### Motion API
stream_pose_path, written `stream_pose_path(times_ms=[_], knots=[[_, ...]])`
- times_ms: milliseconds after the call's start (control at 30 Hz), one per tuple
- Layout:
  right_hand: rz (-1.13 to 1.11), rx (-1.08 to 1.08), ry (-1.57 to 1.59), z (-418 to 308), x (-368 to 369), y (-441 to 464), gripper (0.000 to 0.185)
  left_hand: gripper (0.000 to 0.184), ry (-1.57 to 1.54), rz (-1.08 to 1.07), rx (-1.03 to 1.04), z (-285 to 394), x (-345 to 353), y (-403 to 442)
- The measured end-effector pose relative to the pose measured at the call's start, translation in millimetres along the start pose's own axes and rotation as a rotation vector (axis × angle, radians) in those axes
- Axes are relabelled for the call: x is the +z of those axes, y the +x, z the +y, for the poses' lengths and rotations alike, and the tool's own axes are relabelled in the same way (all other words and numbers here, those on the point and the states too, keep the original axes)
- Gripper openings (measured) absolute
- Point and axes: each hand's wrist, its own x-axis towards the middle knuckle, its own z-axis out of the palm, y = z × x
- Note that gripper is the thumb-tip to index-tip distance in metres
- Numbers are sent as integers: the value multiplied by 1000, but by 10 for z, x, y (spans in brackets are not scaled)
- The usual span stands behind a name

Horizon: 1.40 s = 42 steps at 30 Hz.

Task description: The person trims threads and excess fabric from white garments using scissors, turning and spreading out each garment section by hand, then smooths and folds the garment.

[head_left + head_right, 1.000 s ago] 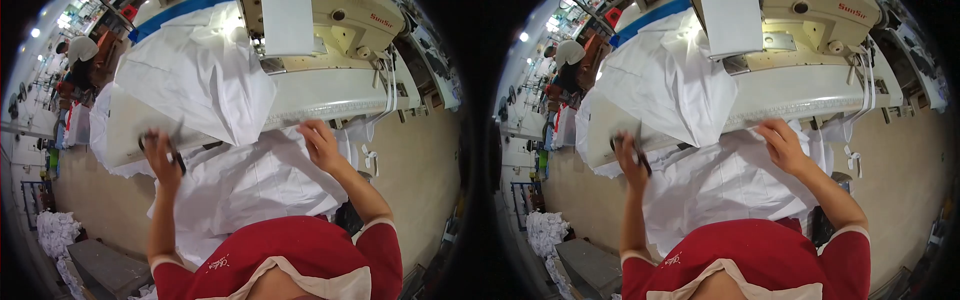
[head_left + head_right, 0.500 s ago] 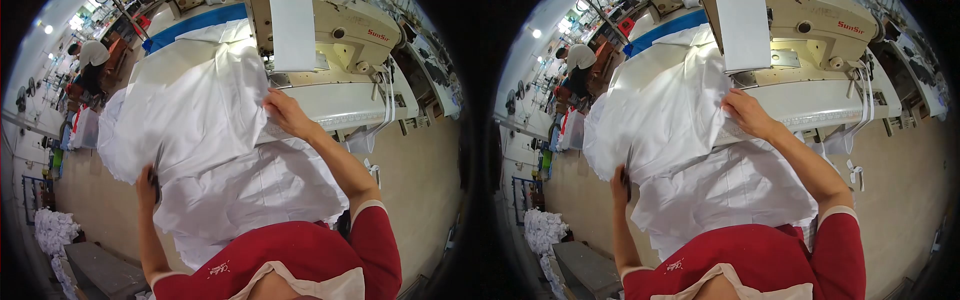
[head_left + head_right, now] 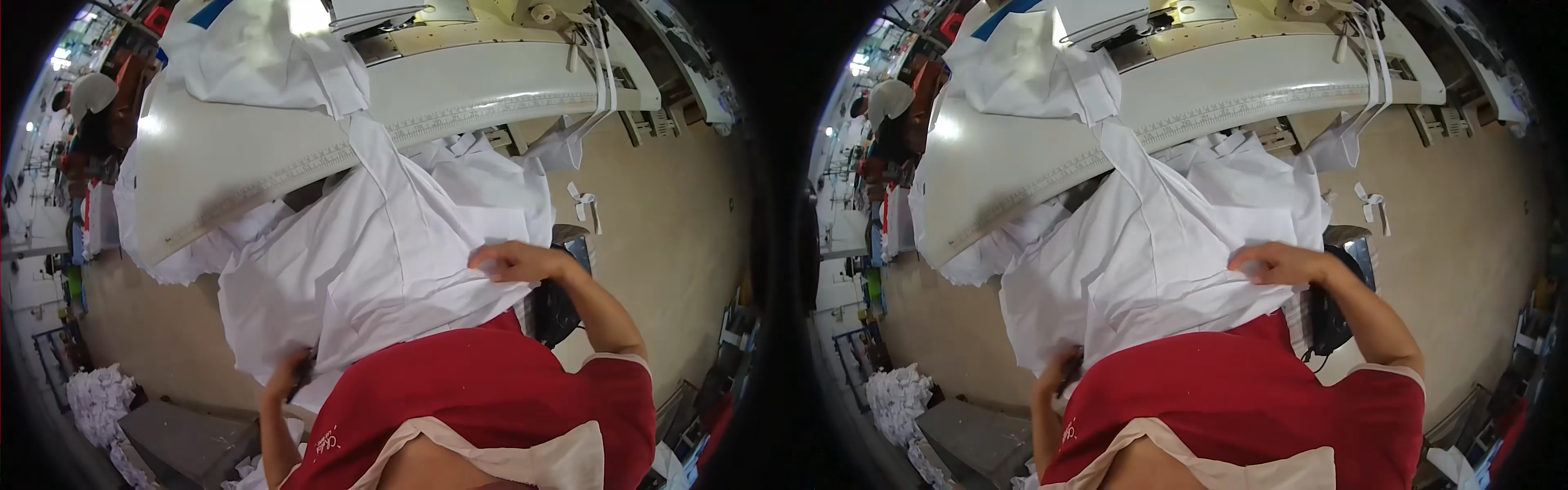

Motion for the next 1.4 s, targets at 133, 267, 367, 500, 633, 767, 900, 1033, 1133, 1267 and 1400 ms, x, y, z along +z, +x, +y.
stream_pose_path(times_ms=[133,267,367,500,633,767,900,1033,1133,1267,1400], knots=[[-24,67,-471,-489,-622,-70,34,54,157,143,-139,861,-627,-259],[484,-387,10,-709,-378,1137,41,49,576,337,510,1769,-824,435],[357,-189,742,-913,-99,1500,34,48,640,205,553,2215,-852,965],[335,-134,810,-908,99,1370,25,41,652,-4,539,2591,-877,1242],[377,-143,797,-734,215,1361,19,40,618,-179,653,2827,-742,1458],[434,-159,826,-763,246,1362,18,36,639,-168,636,2985,-633,1532],[384,-123,654,-653,229,1368,17,26,695,-118,622,2994,-600,1492],[577,-130,-235,-328,162,1469,18,23,792,-44,619,2725,-611,1369],[753,-147,-573,-158,84,1656,24,29,466,461,1051,2716,-864,1356],[887,-322,-615,-338,89,1510,22,32,669,944,1092,3115,-1602,1884],[880,-719,-484,-894,-15,1281,31,31,629,832,989,3022,-2008,2558]])
